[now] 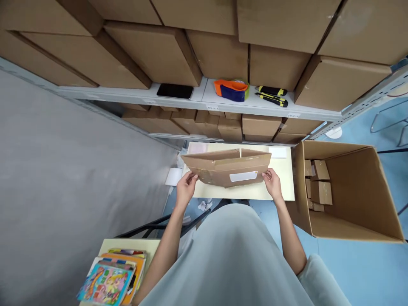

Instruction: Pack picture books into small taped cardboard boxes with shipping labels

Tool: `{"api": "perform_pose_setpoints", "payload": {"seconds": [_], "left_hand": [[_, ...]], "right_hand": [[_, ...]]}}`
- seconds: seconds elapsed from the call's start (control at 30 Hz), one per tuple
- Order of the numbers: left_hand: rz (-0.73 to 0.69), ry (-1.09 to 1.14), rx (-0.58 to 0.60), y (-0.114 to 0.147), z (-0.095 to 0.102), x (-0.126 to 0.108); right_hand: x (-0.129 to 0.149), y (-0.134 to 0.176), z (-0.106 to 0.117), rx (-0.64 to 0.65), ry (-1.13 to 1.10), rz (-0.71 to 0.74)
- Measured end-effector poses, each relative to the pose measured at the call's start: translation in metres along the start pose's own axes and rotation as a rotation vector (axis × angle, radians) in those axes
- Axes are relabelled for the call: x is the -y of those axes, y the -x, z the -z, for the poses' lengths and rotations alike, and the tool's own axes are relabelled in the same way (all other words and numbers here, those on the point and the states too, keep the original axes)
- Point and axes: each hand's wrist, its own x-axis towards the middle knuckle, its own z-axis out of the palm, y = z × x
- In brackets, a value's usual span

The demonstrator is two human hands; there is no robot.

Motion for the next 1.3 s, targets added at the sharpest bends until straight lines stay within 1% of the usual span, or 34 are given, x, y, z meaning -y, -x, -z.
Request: {"api": "perform_pose_setpoints", "payload": {"seconds": [0.07, 0.13, 0.27, 0.37, 0.43, 0.53, 0.63, 0.73, 0.8, 0.87, 0.93, 1.0, 1.1, 1.17, 1.23, 1.3], "left_hand": [[-0.033, -0.017, 0.030, -0.010, -0.009, -0.003], [-0.069, -0.041, 0.063, -0.015, -0.015, -0.006], [-0.121, -0.069, 0.182, -0.020, -0.026, -0.008], [-0.087, -0.060, 0.251, -0.018, -0.031, -0.012], [-0.027, -0.034, 0.271, -0.013, -0.031, -0.018], [0.020, -0.028, 0.289, -0.001, -0.023, -0.032], [-0.014, -0.193, 0.323, 0.014, -0.014, -0.048], [-0.076, -0.375, 0.378, 0.027, -0.012, -0.058], [-0.107, -0.421, 0.422, 0.034, -0.016, -0.062], [-0.133, -0.441, 0.440, 0.037, -0.019, -0.065], [-0.167, -0.457, 0.426, 0.036, -0.018, -0.070], [-0.204, -0.461, 0.407, 0.032, -0.012, -0.078], [-0.262, -0.421, 0.391, 0.022, 0.003, -0.093], [-0.308, -0.385, 0.403, 0.014, 0.011, -0.103], [-0.346, -0.359, 0.425, 0.008, 0.015, -0.112], [-0.377, -0.350, 0.453, 0.004, 0.015, -0.119]], "right_hand": [[-0.007, 0.003, 0.000, -0.021, 0.011, 0.015], [-0.011, 0.008, -0.006, -0.042, 0.016, 0.023], [-0.016, 0.024, -0.026, -0.058, 0.034, 0.004], [-0.017, 0.034, -0.036, -0.096, 0.067, -0.041], [-0.012, 0.039, -0.036, -0.144, 0.109, -0.054], [0.007, 0.041, -0.029, -0.219, 0.151, -0.033], [0.036, 0.033, -0.024, -0.268, 0.187, -0.015], [0.061, 0.020, -0.027, -0.229, 0.371, -0.014], [0.072, 0.012, -0.032, -0.168, 0.523, -0.003], [0.080, 0.009, -0.036, -0.154, 0.655, 0.034], [0.087, 0.012, -0.039, -0.189, 0.746, 0.087], [0.094, 0.021, -0.039, -0.245, 0.783, 0.127], [0.107, 0.040, -0.037, -0.363, 0.756, 0.152], [0.116, 0.052, -0.036, -0.449, 0.736, 0.151], [0.122, 0.061, -0.038, -0.508, 0.723, 0.145], [0.125, 0.068, -0.041, -0.549, 0.712, 0.138]]}}
